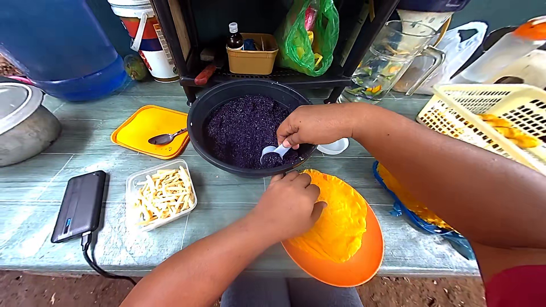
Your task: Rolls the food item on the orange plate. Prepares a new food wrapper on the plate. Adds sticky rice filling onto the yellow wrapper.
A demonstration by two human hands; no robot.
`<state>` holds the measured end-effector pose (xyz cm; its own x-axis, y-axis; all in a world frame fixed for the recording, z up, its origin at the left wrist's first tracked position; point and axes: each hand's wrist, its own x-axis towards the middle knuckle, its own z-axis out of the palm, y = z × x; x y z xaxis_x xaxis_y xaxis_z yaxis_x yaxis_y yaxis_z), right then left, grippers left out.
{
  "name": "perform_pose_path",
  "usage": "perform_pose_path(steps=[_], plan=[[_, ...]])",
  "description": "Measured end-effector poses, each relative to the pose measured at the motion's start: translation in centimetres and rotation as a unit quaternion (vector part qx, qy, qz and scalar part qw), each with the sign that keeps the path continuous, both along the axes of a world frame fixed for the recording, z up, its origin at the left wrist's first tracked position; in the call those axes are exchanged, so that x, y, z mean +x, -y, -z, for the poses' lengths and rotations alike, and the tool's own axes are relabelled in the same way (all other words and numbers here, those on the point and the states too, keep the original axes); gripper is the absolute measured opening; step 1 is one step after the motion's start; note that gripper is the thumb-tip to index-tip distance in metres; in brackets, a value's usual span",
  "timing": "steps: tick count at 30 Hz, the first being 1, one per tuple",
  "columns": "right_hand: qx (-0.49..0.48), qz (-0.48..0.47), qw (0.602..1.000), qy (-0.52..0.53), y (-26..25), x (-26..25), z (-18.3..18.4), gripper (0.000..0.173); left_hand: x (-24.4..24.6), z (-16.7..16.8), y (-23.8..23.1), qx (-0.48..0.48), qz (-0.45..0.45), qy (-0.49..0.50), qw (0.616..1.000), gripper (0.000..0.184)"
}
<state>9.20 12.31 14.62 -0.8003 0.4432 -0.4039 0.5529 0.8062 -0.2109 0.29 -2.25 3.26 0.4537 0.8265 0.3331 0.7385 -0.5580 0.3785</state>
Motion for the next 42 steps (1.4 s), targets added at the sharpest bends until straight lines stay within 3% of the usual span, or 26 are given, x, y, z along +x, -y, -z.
perform_pose_path(steps=[7, 30, 38, 42], plan=[[0.120, -0.040, 0.991, 0.046, 3.3, -0.7, -1.0, 0.021, -0.1, 0.5, 0.0, 0.031, 0.002, 0.007, 0.999, 0.030], [0.043, -0.127, 0.991, 0.009, 4.8, -0.3, -3.3, 0.022, -0.2, 0.8, -0.3, 0.028, 0.019, 0.015, 0.999, 0.030], [-0.074, 0.018, 0.997, -0.032, 4.3, -1.3, -3.5, 0.022, -0.2, 0.7, -0.3, 0.018, 0.019, 0.009, 1.000, 0.031], [-0.223, 0.133, 0.955, -0.147, 2.1, 0.6, -1.7, 0.020, -0.2, -0.1, -0.1, -0.030, 0.017, -0.015, 0.999, 0.033]])
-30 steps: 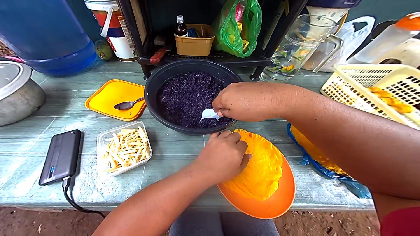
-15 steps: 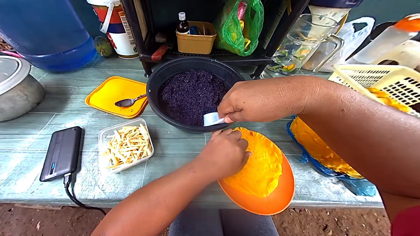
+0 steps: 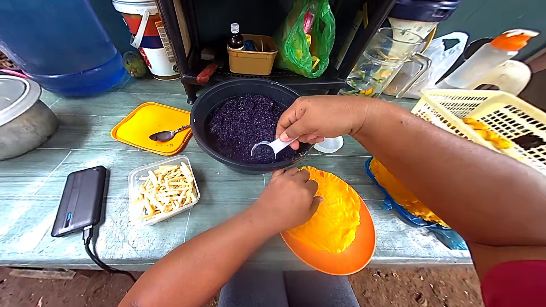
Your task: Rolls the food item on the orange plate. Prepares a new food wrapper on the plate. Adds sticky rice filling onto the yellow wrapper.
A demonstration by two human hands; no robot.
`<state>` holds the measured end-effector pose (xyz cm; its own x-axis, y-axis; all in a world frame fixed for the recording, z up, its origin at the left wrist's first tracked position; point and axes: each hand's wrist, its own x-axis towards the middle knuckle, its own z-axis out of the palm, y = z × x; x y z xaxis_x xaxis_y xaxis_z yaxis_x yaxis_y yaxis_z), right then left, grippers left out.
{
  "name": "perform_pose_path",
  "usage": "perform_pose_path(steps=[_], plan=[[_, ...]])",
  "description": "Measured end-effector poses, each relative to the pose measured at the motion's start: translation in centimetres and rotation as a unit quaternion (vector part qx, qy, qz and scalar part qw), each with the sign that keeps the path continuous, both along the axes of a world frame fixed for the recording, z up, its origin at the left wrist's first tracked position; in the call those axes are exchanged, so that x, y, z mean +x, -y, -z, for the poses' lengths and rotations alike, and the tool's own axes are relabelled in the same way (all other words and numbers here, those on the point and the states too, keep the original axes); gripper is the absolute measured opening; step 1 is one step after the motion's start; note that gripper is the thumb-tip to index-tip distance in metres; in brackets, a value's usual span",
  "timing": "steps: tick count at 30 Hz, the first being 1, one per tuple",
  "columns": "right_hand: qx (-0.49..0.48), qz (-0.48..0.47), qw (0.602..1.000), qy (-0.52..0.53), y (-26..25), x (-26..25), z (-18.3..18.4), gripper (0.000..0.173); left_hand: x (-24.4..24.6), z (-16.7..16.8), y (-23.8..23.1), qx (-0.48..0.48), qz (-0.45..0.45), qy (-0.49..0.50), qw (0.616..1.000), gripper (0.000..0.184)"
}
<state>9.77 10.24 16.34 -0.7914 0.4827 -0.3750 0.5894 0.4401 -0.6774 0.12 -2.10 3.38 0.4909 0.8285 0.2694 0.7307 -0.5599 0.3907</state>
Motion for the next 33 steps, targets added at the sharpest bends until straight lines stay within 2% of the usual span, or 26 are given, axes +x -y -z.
perform_pose_path(steps=[2, 4, 9, 14, 15, 17, 20, 22, 30, 33], plan=[[-0.057, 0.051, 0.996, -0.051, -0.7, 0.7, 1.0, 0.019, 0.0, -0.2, 0.0, -0.007, 0.000, -0.011, 1.000, 0.034], [-0.070, 0.084, 0.991, -0.079, -1.0, 1.0, 1.6, 0.020, 0.1, -0.3, 0.0, -0.009, 0.000, -0.016, 1.000, 0.033], [0.016, 0.087, 0.995, -0.052, -0.7, 0.6, 2.1, 0.022, 0.0, -0.2, 0.1, -0.008, 0.002, -0.018, 1.000, 0.034], [0.005, 0.114, 0.990, -0.081, -0.8, -0.1, 3.0, 0.021, 0.1, 0.0, 0.1, -0.003, -0.001, -0.013, 1.000, 0.034], [0.027, 0.107, 0.991, -0.072, -0.8, -0.2, 3.1, 0.021, 0.1, -0.1, 0.1, -0.002, 0.000, -0.013, 1.000, 0.034], [0.133, 0.063, 0.989, -0.024, -0.5, -0.3, 3.4, 0.021, 0.1, -0.1, 0.0, -0.003, 0.001, -0.014, 1.000, 0.033], [0.309, -0.055, 0.949, 0.039, -0.2, -0.3, 4.3, 0.022, 0.1, 0.1, 0.0, 0.014, 0.000, -0.006, 1.000, 0.032], [0.349, -0.109, 0.929, 0.062, 0.3, -0.1, 4.4, 0.022, 0.1, 0.4, 0.0, 0.031, 0.000, 0.001, 1.000, 0.031], [0.279, -0.201, 0.936, 0.078, 1.2, -0.4, 2.4, 0.020, 0.1, 0.8, 0.0, 0.043, 0.002, 0.007, 0.999, 0.031], [0.224, -0.192, 0.952, 0.087, 1.0, -0.8, 0.9, 0.020, 0.1, 0.6, -0.1, 0.043, 0.005, 0.005, 0.999, 0.031]])
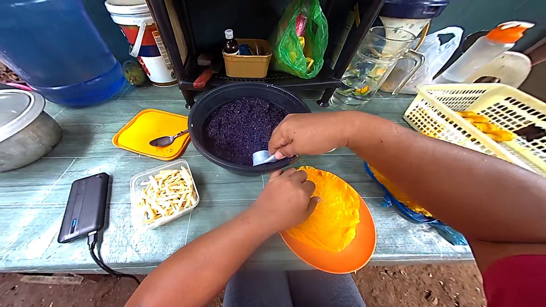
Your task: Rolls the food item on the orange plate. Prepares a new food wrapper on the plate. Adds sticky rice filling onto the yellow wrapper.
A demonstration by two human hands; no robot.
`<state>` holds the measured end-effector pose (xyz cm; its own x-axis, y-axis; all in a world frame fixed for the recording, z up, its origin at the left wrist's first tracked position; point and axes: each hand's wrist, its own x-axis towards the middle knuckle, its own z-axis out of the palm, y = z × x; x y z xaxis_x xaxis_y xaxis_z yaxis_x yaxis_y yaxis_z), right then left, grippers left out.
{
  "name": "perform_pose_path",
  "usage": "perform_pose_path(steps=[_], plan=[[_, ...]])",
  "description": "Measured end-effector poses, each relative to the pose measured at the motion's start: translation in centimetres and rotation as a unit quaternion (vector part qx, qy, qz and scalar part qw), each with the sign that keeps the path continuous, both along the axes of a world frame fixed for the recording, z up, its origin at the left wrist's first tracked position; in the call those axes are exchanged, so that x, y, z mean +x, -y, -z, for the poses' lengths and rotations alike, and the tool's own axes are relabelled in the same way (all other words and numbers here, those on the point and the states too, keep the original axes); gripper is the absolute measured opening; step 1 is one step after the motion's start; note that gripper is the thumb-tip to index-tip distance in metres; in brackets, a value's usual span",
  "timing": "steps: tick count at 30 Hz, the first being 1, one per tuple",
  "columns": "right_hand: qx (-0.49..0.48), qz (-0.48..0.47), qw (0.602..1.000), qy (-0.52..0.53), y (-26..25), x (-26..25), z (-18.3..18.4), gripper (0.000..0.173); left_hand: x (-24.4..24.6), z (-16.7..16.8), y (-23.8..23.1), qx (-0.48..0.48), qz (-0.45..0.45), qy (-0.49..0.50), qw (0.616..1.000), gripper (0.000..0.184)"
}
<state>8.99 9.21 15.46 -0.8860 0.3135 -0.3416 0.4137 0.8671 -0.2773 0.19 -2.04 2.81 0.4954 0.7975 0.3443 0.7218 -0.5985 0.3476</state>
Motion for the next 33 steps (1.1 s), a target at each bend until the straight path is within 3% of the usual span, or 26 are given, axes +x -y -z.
perform_pose_path(steps=[6, 11, 15, 18, 21, 23, 27, 33], plan=[[-0.102, 0.094, 0.987, -0.084, -1.9, 1.3, 0.0, 0.020, 0.0, -0.5, 0.0, -0.042, -0.003, -0.017, 0.999, 0.033], [-0.290, 0.195, 0.906, -0.240, -4.0, 5.0, 2.9, 0.021, 0.2, -1.6, 0.3, -0.102, -0.017, -0.055, 0.993, 0.038], [-0.305, 0.246, 0.859, -0.330, -4.0, 5.8, 4.1, 0.020, 0.1, -1.1, 0.2, -0.076, -0.020, -0.038, 0.996, 0.037], [-0.233, 0.254, 0.877, -0.333, -3.0, 5.3, 4.2, 0.020, 0.2, -1.2, 0.2, -0.089, -0.023, -0.042, 0.995, 0.037], [-0.101, 0.234, 0.933, -0.255, -1.3, 4.6, 3.5, 0.023, 0.2, -1.0, 0.2, -0.080, -0.024, -0.038, 0.996, 0.037], [-0.064, 0.222, 0.952, -0.199, -0.2, 4.0, 3.1, 0.023, 0.1, -0.8, 0.2, -0.071, -0.022, -0.035, 0.997, 0.036], [-0.130, 0.219, 0.956, -0.144, 0.5, 3.3, 2.1, 0.023, 0.1, -0.5, 0.2, -0.056, -0.015, -0.034, 0.998, 0.035], [-0.293, 0.250, 0.903, -0.190, 0.4, 2.8, 1.3, 0.020, 0.0, -0.7, 0.2, -0.061, -0.009, -0.039, 0.997, 0.035]])
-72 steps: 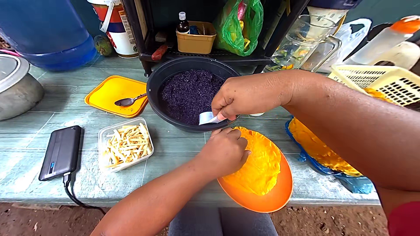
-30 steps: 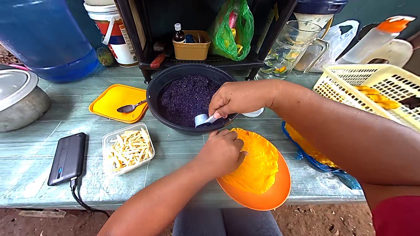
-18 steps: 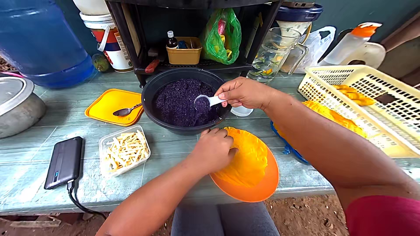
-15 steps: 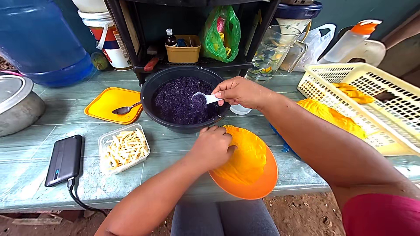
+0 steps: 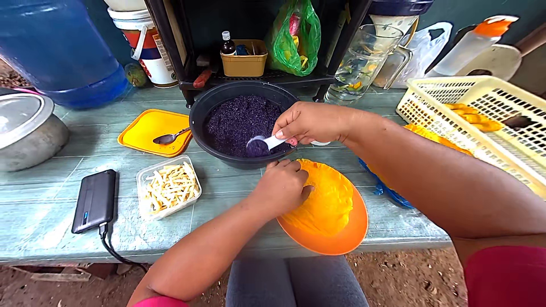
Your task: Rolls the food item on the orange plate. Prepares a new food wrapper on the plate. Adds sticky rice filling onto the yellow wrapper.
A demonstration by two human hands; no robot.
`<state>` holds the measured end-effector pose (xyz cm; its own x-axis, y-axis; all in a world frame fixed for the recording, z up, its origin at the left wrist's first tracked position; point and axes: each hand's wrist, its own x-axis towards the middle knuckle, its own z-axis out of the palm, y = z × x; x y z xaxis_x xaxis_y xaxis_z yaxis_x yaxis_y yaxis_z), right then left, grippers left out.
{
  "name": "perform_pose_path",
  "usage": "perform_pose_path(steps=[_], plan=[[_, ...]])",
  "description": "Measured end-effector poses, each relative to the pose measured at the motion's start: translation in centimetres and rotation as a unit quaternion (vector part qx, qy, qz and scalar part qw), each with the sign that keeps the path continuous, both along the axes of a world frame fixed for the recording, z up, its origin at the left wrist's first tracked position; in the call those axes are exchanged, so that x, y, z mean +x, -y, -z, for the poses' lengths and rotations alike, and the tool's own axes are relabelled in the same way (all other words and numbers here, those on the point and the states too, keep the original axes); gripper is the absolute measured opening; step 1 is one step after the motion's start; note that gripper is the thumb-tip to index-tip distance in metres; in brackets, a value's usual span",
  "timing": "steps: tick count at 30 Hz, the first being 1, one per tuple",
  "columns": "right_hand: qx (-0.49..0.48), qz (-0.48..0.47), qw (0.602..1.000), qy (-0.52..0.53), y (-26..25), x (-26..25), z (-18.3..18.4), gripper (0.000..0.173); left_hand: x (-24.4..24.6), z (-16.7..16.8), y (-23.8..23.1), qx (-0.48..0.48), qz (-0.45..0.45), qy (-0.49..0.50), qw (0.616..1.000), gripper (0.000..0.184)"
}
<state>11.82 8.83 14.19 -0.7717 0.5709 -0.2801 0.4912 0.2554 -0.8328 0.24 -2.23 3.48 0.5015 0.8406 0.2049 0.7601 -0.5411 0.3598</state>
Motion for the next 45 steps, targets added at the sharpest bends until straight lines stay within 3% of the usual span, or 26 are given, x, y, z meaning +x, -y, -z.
perform_pose_path(steps=[5, 11, 14, 16, 19, 22, 25, 45], plan=[[-0.040, 0.054, 0.989, -0.130, -0.2, 2.3, 0.1, 0.020, 0.0, -0.5, 0.1, -0.015, -0.004, -0.016, 1.000, 0.037], [0.102, 0.091, 0.952, -0.275, 4.6, 10.0, 2.3, 0.021, -0.5, 1.0, -0.4, 0.043, 0.017, 0.010, 0.999, 0.021], [0.119, 0.123, 0.936, -0.307, 7.9, 13.6, 4.3, 0.020, -0.5, 0.9, -0.9, 0.013, 0.017, 0.000, 1.000, 0.020], [0.135, 0.149, 0.936, -0.287, 9.6, 14.9, 5.7, 0.020, -0.7, 0.6, -1.2, -0.011, 0.017, 0.000, 1.000, 0.021], [0.278, 0.172, 0.934, -0.146, 12.4, 15.2, 8.1, 0.020, -0.8, 0.6, -1.3, -0.025, 0.019, 0.002, 1.000, 0.019], [0.428, 0.135, 0.893, -0.038, 14.2, 14.7, 11.4, 0.026, -0.9, 0.7, -1.4, -0.017, 0.019, 0.012, 1.000, 0.020], [0.499, 0.133, 0.856, -0.008, 14.8, 14.7, 13.7, 0.028, -0.9, 0.5, -1.5, -0.030, 0.015, -0.002, 0.999, 0.021], [0.455, 0.197, 0.866, -0.066, 15.7, 15.2, 15.3, 0.025, -1.2, 0.3, -1.9, -0.066, 0.029, -0.068, 0.995, 0.030]])
